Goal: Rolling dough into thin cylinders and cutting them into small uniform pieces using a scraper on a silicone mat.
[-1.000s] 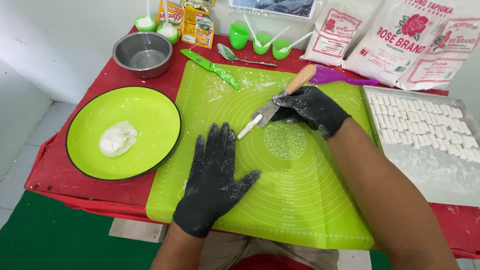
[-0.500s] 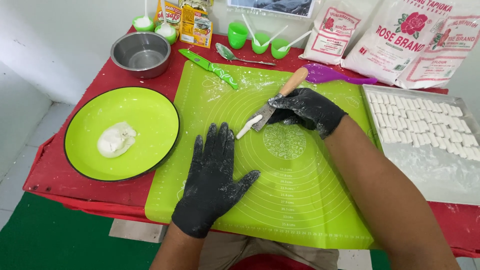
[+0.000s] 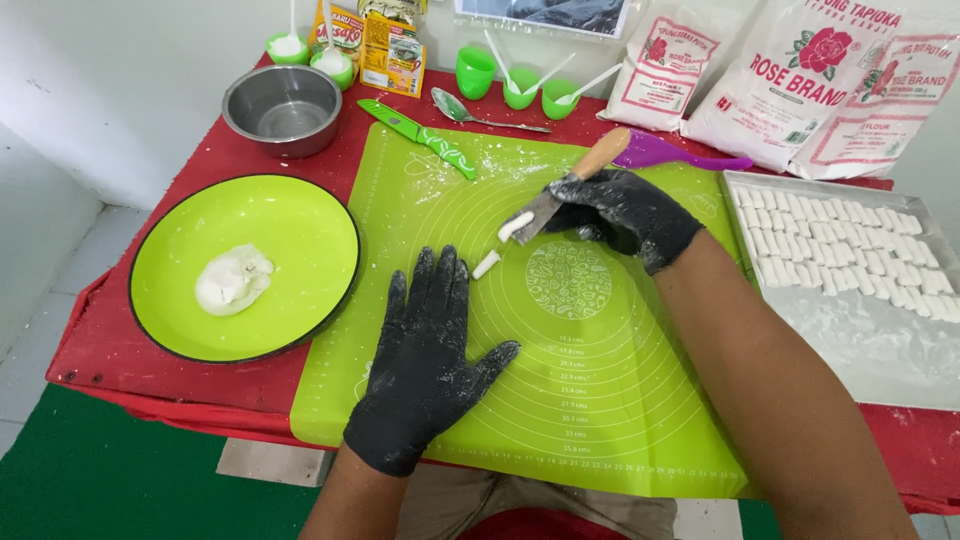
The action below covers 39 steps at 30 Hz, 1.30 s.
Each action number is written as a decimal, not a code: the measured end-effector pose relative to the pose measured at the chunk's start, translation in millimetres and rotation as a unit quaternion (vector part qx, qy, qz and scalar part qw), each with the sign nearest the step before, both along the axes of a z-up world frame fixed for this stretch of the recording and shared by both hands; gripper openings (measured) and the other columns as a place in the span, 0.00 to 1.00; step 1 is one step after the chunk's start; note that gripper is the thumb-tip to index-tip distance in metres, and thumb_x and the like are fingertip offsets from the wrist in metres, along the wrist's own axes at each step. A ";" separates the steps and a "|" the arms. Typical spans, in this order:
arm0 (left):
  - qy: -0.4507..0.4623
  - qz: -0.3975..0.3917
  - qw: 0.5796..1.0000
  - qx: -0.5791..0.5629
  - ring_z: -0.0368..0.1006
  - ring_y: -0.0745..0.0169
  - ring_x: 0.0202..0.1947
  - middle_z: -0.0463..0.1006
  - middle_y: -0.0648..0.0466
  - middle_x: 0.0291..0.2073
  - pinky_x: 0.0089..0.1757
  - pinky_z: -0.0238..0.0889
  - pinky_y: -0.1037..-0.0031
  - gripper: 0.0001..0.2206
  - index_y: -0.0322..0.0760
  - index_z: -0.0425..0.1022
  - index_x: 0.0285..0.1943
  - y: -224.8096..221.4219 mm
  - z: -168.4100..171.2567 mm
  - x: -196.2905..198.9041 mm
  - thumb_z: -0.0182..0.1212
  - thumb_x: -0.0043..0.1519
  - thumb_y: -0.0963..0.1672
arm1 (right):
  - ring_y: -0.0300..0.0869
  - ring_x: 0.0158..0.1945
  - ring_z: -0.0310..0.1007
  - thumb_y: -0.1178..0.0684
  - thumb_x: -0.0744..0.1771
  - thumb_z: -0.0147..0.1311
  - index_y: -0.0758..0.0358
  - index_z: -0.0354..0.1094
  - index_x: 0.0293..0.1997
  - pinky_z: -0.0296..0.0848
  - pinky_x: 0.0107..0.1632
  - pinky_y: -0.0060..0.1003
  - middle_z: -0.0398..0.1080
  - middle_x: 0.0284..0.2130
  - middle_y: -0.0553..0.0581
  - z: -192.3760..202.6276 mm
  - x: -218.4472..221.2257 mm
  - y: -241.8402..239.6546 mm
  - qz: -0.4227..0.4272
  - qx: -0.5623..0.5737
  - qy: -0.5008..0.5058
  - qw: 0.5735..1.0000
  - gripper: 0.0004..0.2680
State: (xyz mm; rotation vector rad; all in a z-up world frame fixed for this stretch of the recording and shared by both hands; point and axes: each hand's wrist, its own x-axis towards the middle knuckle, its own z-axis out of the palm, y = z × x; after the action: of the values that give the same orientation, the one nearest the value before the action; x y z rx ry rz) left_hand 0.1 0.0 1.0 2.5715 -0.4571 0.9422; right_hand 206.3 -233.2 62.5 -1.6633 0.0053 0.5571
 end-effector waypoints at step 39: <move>0.500 -0.321 0.643 -0.483 0.84 0.58 0.37 0.87 0.43 0.41 0.39 0.71 0.76 0.14 0.39 0.83 0.54 -231.0 87.6 55.0 0.62 0.66 0.49 | 0.59 0.51 0.78 0.69 0.67 0.53 0.73 0.61 0.60 0.84 0.44 0.53 0.74 0.51 0.72 -29.5 -161.5 -242.1 -0.284 0.205 -0.283 0.893 0.15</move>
State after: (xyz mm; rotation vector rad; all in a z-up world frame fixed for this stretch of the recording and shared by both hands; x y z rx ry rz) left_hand 55.1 -231.0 88.6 1.3421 -0.3164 -0.4848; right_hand 44.9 -475.3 33.0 -1.2661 -0.0470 -0.3651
